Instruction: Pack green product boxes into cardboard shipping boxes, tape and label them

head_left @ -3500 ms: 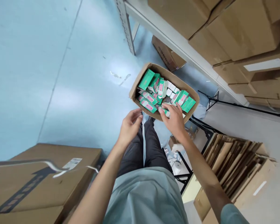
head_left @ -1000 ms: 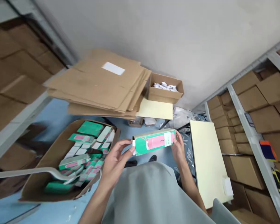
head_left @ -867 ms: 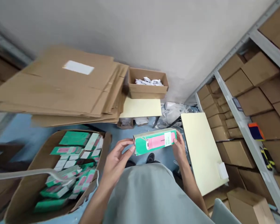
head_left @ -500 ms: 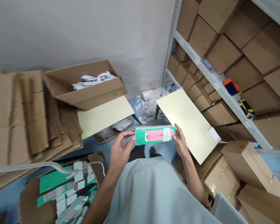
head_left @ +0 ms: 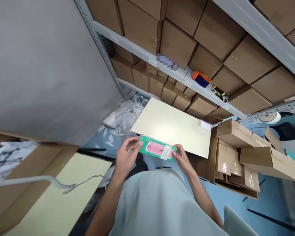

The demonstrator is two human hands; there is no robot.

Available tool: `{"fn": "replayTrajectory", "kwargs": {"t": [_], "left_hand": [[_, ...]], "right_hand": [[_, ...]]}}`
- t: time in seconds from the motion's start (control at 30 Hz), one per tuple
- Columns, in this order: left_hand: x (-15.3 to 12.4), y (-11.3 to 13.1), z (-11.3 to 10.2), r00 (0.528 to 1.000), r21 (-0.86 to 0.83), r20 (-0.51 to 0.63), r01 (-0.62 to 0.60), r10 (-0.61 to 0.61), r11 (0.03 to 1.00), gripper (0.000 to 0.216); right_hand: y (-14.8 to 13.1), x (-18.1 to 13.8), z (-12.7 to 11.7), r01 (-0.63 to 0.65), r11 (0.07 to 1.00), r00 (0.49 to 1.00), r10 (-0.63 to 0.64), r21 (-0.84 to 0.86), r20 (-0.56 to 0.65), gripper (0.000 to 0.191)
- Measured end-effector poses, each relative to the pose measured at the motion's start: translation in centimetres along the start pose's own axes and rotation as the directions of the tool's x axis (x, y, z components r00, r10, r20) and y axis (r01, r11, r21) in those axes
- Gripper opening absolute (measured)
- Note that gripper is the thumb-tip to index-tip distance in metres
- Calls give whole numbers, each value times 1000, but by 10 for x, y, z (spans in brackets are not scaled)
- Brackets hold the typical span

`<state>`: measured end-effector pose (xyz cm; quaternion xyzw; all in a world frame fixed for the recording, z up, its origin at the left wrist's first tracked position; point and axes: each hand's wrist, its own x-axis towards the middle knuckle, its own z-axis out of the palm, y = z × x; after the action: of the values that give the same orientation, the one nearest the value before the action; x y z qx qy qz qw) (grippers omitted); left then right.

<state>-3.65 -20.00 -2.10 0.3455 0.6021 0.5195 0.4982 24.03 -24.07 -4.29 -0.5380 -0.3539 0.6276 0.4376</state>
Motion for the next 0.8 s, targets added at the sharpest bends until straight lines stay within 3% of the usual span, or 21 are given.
{"fn": "replayTrajectory", "kwargs": {"t": [0.2, 0.4, 0.6, 0.8], "left_hand": [[70, 3, -13, 985, 14, 164, 42, -44, 999, 52], [119, -16, 16, 982, -13, 174, 75, -72, 997, 60], [130, -21, 65, 963, 16, 242, 117, -118, 993, 72], [150, -5, 93, 953, 97, 282, 91, -115, 991, 74]], "right_hand": [[-1, 10, 48, -204, 968, 979, 201, 146, 38, 61], [1, 19, 72, -254, 946, 966, 258, 200, 4, 63], [-8, 55, 56, -230, 959, 973, 229, 164, 27, 62], [-13, 93, 27, -242, 958, 966, 223, 156, 130, 64]]}}
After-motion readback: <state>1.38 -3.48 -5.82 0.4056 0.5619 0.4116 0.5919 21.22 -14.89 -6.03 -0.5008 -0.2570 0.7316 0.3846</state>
